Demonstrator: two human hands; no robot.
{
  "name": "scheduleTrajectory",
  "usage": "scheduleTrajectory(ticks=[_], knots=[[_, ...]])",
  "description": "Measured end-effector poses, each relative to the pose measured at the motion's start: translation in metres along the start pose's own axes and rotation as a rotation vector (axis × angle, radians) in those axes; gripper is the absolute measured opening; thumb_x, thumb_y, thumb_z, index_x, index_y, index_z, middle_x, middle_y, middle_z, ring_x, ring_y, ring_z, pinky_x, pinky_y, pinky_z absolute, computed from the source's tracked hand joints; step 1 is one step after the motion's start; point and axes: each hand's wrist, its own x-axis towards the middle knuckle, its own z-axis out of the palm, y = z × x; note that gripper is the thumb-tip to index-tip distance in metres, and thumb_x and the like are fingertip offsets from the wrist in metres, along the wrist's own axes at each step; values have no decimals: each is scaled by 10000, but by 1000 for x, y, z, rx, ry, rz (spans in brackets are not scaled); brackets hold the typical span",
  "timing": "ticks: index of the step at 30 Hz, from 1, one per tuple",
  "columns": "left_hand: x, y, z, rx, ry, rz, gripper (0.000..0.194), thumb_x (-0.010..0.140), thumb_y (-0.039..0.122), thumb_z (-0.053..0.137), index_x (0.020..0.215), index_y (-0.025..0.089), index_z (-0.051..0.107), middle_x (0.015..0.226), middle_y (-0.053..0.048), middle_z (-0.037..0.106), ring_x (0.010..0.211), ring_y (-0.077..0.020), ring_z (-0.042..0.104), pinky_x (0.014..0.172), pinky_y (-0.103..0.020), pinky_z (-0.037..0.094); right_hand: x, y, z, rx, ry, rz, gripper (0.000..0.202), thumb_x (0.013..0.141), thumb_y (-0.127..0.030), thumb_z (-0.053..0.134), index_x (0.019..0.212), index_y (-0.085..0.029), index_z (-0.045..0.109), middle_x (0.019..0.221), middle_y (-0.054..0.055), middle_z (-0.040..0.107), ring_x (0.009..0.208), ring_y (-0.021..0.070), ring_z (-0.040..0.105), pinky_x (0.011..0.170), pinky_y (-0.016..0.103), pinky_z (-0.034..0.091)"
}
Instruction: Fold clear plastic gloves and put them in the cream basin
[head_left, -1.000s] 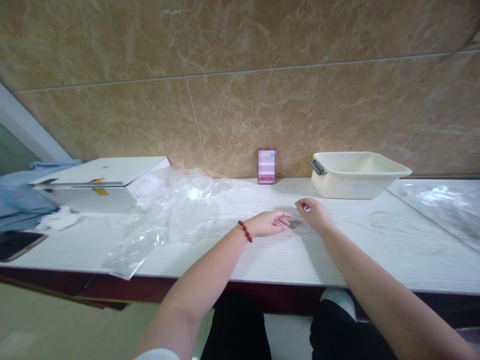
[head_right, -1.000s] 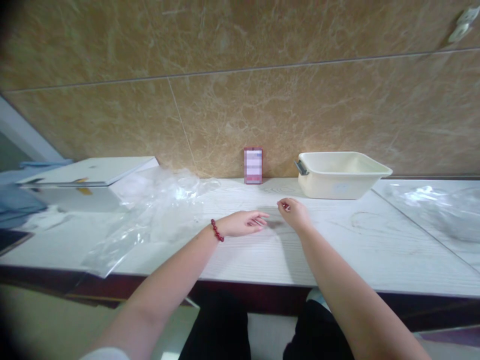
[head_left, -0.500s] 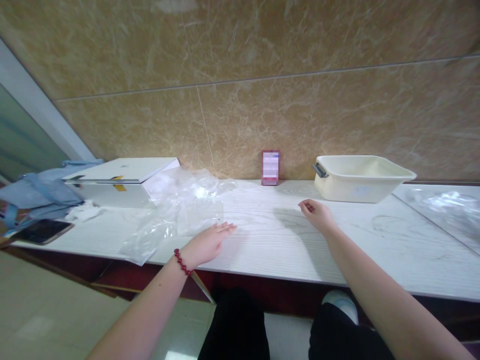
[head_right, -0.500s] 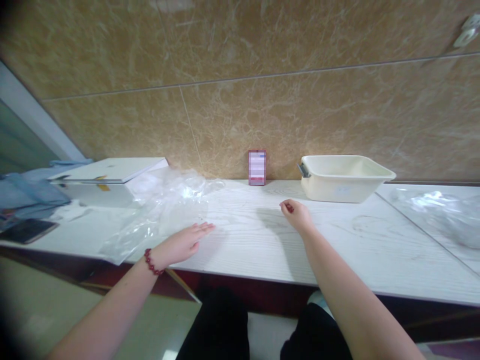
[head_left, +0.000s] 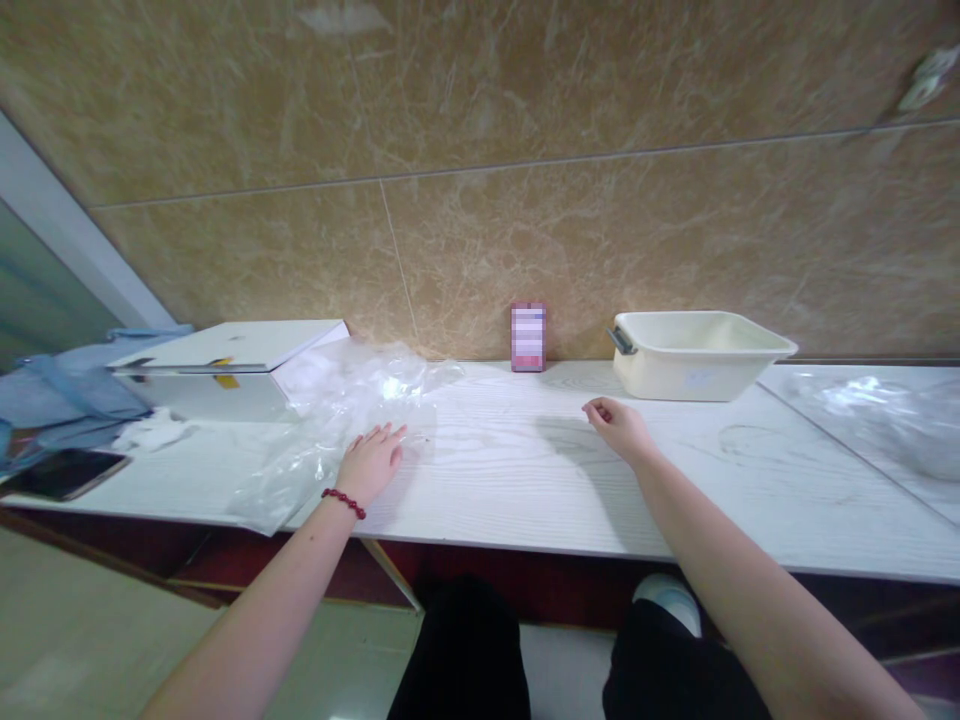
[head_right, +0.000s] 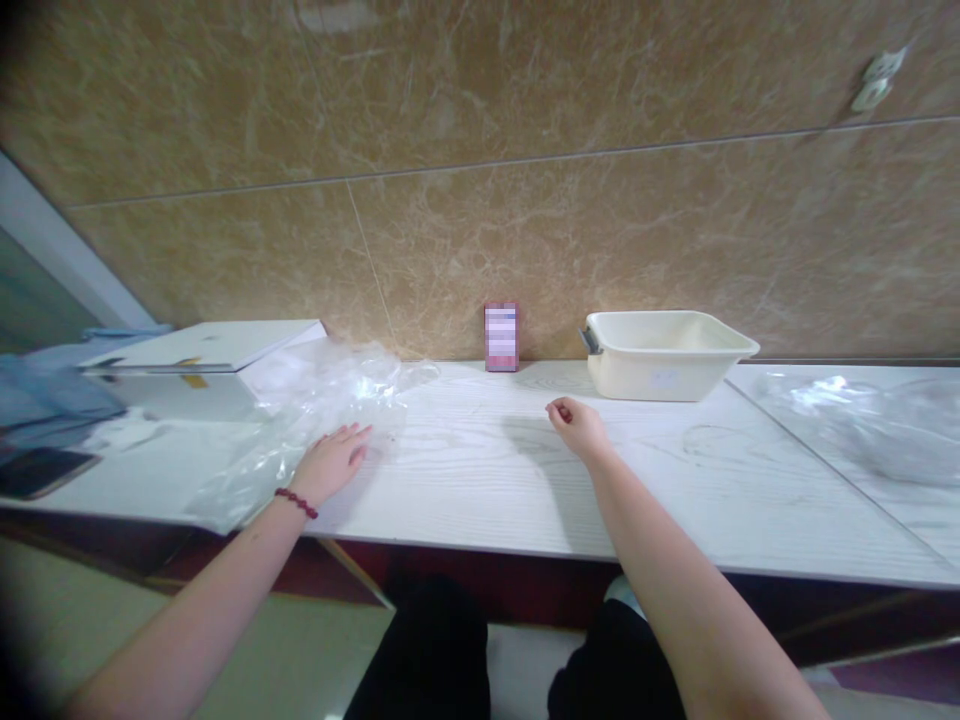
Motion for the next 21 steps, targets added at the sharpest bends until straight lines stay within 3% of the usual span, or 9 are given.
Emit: scheduleTrajectory(ticks=[5,11,16,21], knots=[[6,7,2,-313,-42,-52,389,806,254,271,1133,176,466,1105,-58,546,987,-181,508,857,-300,357,0,2,1,3,5,-19,296,722,-414,411,715,-174,582,555,10,565,482,105,476,476,218,359],[8,36,-2,-827,-59,2,404,793,406,325,995,135,547,1077,-78,561,1033,-192,473,923,-318,299,-2,-2,1,31,-26,-25,286,719,-407,419,717,-174,584,556,10,567,486,104,479,486,221,371],[3,66,-18,-1335,-277,1,400,788,416,376,1037,124,488,1064,-108,563,942,-177,541,870,-327,369,-4,-12,0,225,-148,-36,271,716,-408,447,759,-169,569,663,29,602,596,120,532,575,244,417],[-4,86,-46,-1563,-466,22,339,790,365,421,1034,142,497,1031,-107,580,951,-183,535,845,-339,392,-11,-36,-2,606,-371,-4,339,744,-429,441,967,-182,510,926,67,585,832,140,539,696,281,434]])
